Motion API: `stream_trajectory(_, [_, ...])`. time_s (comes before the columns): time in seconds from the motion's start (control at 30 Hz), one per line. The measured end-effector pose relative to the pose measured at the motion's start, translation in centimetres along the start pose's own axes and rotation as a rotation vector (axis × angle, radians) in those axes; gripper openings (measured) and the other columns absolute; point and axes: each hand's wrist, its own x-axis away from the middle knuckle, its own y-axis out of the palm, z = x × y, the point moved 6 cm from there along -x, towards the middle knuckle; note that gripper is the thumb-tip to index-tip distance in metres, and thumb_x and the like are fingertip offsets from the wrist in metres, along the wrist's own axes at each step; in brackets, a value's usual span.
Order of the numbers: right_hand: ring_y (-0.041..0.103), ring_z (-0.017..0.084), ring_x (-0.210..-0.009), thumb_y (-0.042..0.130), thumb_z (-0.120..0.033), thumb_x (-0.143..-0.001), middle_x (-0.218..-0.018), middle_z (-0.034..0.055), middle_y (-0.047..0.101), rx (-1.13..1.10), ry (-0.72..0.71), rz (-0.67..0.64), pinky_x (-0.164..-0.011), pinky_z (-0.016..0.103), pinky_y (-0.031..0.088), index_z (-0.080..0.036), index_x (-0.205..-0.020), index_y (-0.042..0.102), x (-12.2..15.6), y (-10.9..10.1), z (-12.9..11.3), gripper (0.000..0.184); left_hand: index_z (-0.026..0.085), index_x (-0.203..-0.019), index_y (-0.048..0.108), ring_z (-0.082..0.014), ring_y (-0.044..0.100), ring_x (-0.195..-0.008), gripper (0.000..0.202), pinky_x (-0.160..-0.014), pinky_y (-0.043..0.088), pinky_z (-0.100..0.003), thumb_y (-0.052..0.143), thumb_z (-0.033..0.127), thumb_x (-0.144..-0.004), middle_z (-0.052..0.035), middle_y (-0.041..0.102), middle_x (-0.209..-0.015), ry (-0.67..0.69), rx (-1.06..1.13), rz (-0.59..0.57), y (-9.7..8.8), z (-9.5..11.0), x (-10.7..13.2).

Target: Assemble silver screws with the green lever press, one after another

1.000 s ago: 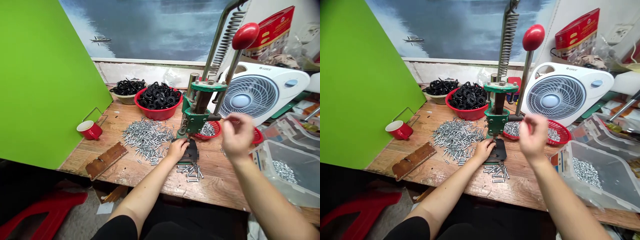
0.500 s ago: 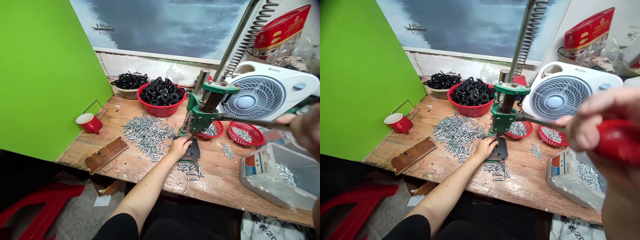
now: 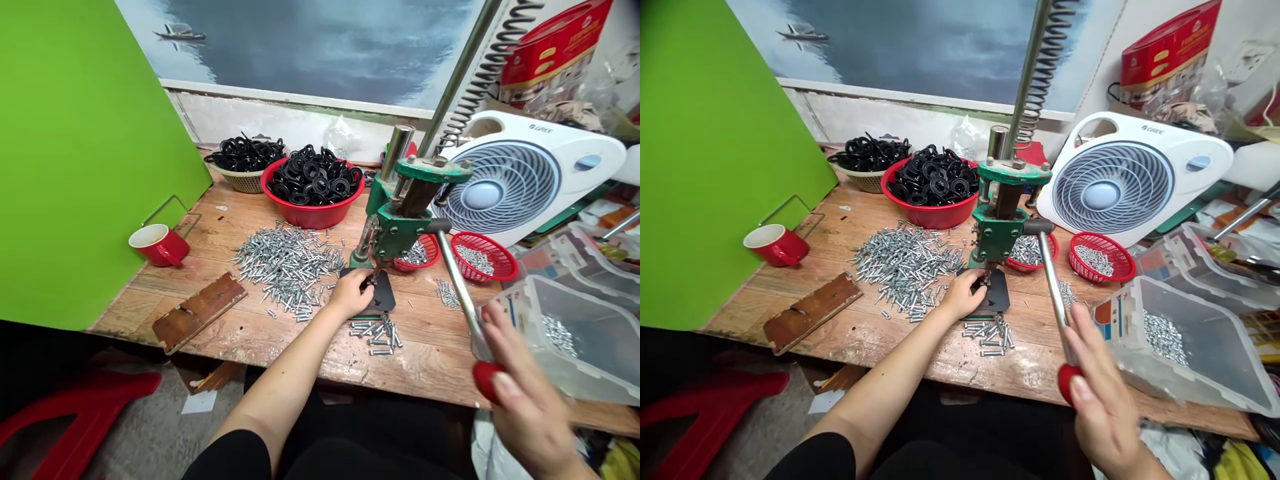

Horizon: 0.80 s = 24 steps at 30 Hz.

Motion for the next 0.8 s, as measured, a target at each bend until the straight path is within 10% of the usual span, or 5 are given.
stream_trajectory(0.13, [0.02,0.023,-0.131,0.041,-0.03,-0.081,-0.141,0.0021,0.023,-0.001,0.196,-0.203,-0.107,0.046,0.022,-0.028,-0.139,0.016,0.0,2.1,3.0,0.063,0.019,-0.109,0.057,-0.0197,0.055,-0.099,0.039,-0.091,0.042,-0.031,0.049,0.014,-0.072,-0.0054,0.061,-0.11,-0.045,-0.075,-0.048,0.5,-0.3,-0.2])
stream_trajectory(0.23, [0.043,0.025,-0.119,0.047,-0.023,-0.073,-0.124,0.0105,0.048,-0.225,0.429,-0.37,-0.093,0.043,0.042,-0.023,-0.129,0.038,-2.1,3.3,3.8,0.057,0.02,-0.107,0.058,-0.0202,0.056,-0.097,0.037,-0.088,0.043,-0.031,0.049,0.015,-0.072,-0.0049,0.062,-0.107,-0.063,-0.12,-0.053,0.7,-0.3,-0.5])
stream_trajectory(0.43, [0.059,0.016,-0.057,0.048,-0.027,-0.071,-0.07,0.0052,0.061,-0.287,0.889,-0.171,-0.044,0.025,0.044,-0.019,-0.089,0.046,-4.3,5.5,5.2,0.02,0.022,-0.105,0.058,-0.0203,0.057,-0.093,0.037,-0.085,0.044,-0.03,0.05,0.016,-0.07,-0.0037,0.064,-0.101,-0.082,-0.134,-0.068,1.0,-0.6,-0.6])
stream_trajectory(0.8, [0.049,0.019,-0.104,0.04,-0.033,-0.085,-0.109,0.0104,0.053,-0.013,0.293,0.18,-0.093,0.037,0.038,-0.017,-0.109,0.044,-6.9,10.8,9.2,0.029,0.022,-0.103,0.06,-0.0196,0.059,-0.089,0.037,-0.083,0.046,-0.03,0.051,0.014,-0.068,-0.0031,0.065,-0.1,-0.086,-0.108,-0.064,0.8,-1.4,-0.9])
